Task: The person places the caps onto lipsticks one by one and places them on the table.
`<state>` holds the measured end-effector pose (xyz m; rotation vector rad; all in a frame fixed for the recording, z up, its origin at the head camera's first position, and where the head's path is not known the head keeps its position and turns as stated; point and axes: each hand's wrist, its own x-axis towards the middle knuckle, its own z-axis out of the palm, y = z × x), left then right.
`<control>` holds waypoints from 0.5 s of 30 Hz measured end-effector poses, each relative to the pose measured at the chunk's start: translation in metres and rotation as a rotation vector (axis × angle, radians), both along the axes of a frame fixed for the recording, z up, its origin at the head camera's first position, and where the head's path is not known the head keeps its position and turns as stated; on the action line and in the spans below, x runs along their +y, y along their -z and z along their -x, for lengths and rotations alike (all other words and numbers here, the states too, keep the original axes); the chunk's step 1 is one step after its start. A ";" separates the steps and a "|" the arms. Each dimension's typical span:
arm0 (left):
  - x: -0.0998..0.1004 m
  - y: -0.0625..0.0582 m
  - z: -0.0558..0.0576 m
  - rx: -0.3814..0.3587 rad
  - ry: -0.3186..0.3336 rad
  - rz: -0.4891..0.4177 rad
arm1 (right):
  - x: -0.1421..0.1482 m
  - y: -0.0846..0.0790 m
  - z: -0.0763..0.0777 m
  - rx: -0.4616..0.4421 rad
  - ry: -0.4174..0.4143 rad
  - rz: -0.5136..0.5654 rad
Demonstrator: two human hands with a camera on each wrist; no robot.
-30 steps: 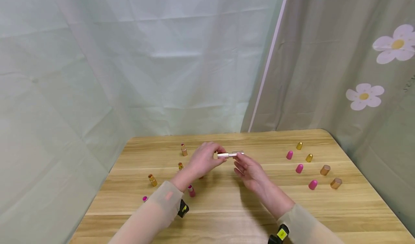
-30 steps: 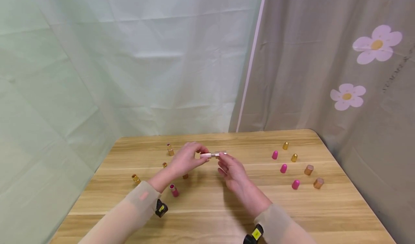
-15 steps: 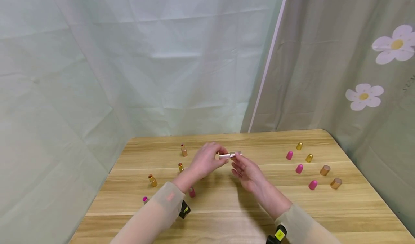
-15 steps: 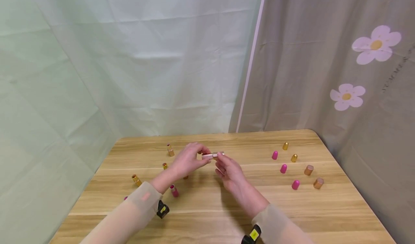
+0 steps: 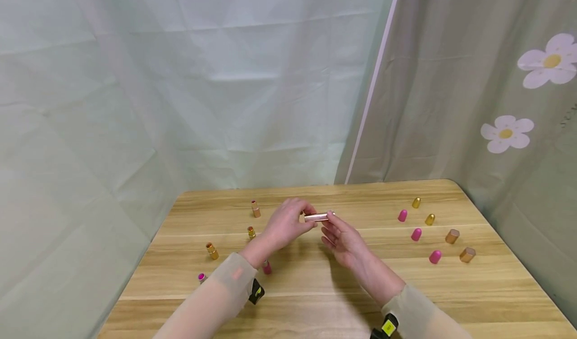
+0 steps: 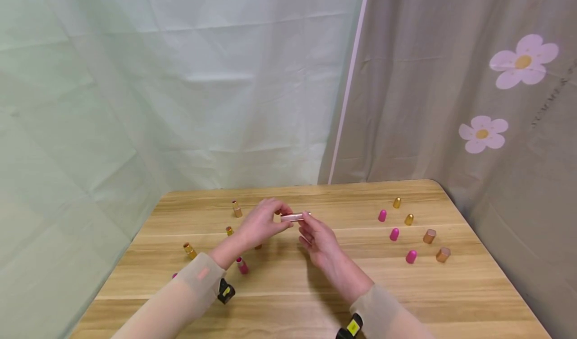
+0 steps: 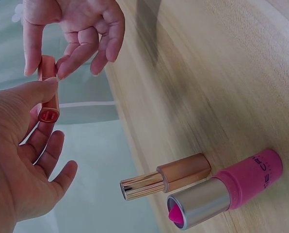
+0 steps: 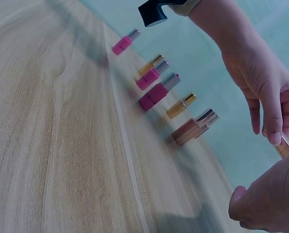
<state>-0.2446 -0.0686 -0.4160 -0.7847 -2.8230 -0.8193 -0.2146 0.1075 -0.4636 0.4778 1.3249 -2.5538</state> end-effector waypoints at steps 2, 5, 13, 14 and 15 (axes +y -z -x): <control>0.000 0.000 0.000 -0.003 -0.001 0.000 | 0.000 0.000 0.000 0.005 -0.003 -0.002; 0.000 0.000 0.000 -0.010 -0.007 0.001 | 0.000 0.000 -0.001 0.028 -0.011 -0.014; 0.005 0.002 -0.003 0.005 -0.037 -0.004 | -0.004 -0.004 -0.003 0.093 0.005 -0.067; 0.005 0.002 -0.003 0.010 -0.041 -0.005 | -0.004 -0.004 -0.003 0.097 0.011 -0.073; 0.006 0.002 -0.004 0.016 -0.043 -0.010 | -0.005 -0.005 -0.004 0.100 0.019 -0.078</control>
